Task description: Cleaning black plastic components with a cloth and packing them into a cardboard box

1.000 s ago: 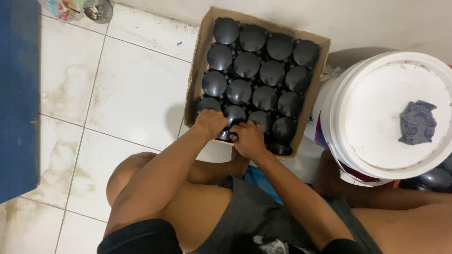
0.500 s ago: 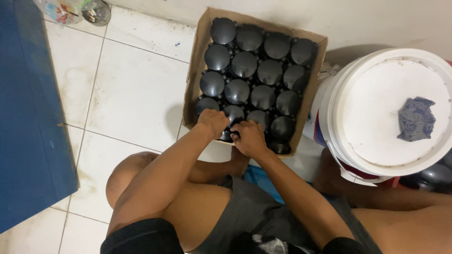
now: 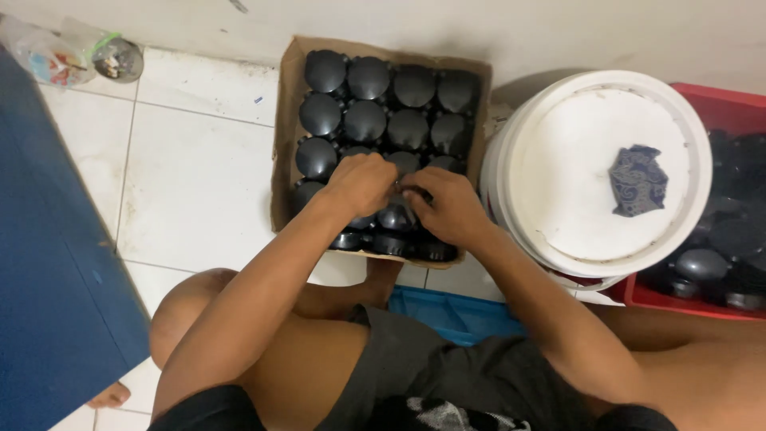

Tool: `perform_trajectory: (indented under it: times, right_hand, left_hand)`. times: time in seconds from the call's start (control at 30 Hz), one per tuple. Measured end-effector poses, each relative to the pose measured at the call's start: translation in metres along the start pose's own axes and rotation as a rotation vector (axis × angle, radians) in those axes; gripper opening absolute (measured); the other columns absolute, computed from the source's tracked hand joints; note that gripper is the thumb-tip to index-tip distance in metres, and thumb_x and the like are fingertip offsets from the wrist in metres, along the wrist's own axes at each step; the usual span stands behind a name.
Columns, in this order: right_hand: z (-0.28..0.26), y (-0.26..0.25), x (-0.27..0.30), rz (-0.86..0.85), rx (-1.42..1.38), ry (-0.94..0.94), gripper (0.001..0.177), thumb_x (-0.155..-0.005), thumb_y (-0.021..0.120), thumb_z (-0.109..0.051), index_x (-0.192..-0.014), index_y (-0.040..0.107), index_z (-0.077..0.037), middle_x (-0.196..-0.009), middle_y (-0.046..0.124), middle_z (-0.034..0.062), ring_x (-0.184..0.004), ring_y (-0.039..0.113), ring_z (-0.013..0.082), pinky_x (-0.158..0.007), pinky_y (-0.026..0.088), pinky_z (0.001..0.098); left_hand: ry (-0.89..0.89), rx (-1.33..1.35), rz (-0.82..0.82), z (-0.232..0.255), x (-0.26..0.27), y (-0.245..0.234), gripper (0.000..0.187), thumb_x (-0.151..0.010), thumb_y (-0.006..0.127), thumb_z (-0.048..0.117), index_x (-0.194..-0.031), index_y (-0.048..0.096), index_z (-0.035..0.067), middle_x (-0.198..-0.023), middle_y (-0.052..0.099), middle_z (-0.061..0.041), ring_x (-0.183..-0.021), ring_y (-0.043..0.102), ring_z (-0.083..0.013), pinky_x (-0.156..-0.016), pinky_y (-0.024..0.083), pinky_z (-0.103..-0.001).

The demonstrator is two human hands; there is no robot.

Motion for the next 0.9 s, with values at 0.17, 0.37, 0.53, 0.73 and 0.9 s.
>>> perform_trajectory:
  times: [0.17,0.37,0.53,0.73,0.9]
  right_hand:
    - [-0.001,-0.081,0.007,0.016,0.281,-0.079,0.011,-0.095,0.064,-0.016,-0.100,0.069,-0.008,-0.087,0.068,0.0113,-0.086,0.066,0.0349,-0.073,0.054,0.0460]
    - [0.030,-0.170,0.023,-0.042,0.625,0.044,0.013,-0.095,0.060,-0.023,-0.100,0.067,-0.013,-0.088,0.069,0.0049,-0.087,0.067,0.0304,-0.075,0.053,0.0444]
    - [0.086,-0.244,0.055,-0.051,0.765,0.190,0.017,-0.094,0.059,-0.028,-0.103,0.068,-0.017,-0.093,0.071,0.0028,-0.089,0.068,0.0316,-0.073,0.055,0.0465]
    - [0.138,-0.313,0.133,0.149,0.699,0.276,0.019,-0.097,0.061,-0.024,-0.109,0.072,-0.014,-0.097,0.072,0.0016,-0.085,0.066,0.0273,-0.056,0.050,0.0454]
    - [0.168,-0.366,0.180,0.190,0.696,0.442,0.023,-0.094,0.061,-0.017,-0.111,0.073,-0.009,-0.096,0.073,0.0069,-0.084,0.066,0.0331,-0.059,0.050,0.0485]
  left_hand:
    - [0.072,0.073,0.080,0.053,-0.010,-0.034,0.026,-0.092,0.056,0.024,-0.081,0.070,0.005,-0.076,0.070,-0.020,-0.077,0.069,-0.0446,-0.067,0.056,-0.052]
    - [0.205,0.122,0.232,0.121,-0.039,-0.071,0.020,-0.095,0.059,0.017,-0.082,0.068,0.006,-0.066,0.067,-0.014,-0.065,0.069,-0.0370,-0.060,0.056,-0.046]
    - [0.314,0.241,0.318,0.179,-0.102,-0.066,0.014,-0.088,0.069,0.020,-0.089,0.070,0.006,-0.066,0.068,-0.013,-0.070,0.069,-0.0390,-0.063,0.056,-0.049]
    - [0.402,0.305,0.227,0.275,-0.167,-0.036,0.013,-0.088,0.062,0.023,-0.084,0.069,0.013,-0.073,0.073,0.001,-0.070,0.067,-0.0223,-0.059,0.046,-0.040]
    - [0.437,0.255,0.230,0.340,-0.205,-0.016,0.032,-0.096,0.053,0.025,-0.067,0.049,0.011,-0.060,0.057,-0.004,-0.058,0.053,-0.0271,-0.051,0.037,-0.042]
Point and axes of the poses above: each hand's wrist, its own x-axis away from the middle knuckle, its own y-axis out of the palm, z = x × y, the point moved 7 cm from there along -x, towards the middle knuckle
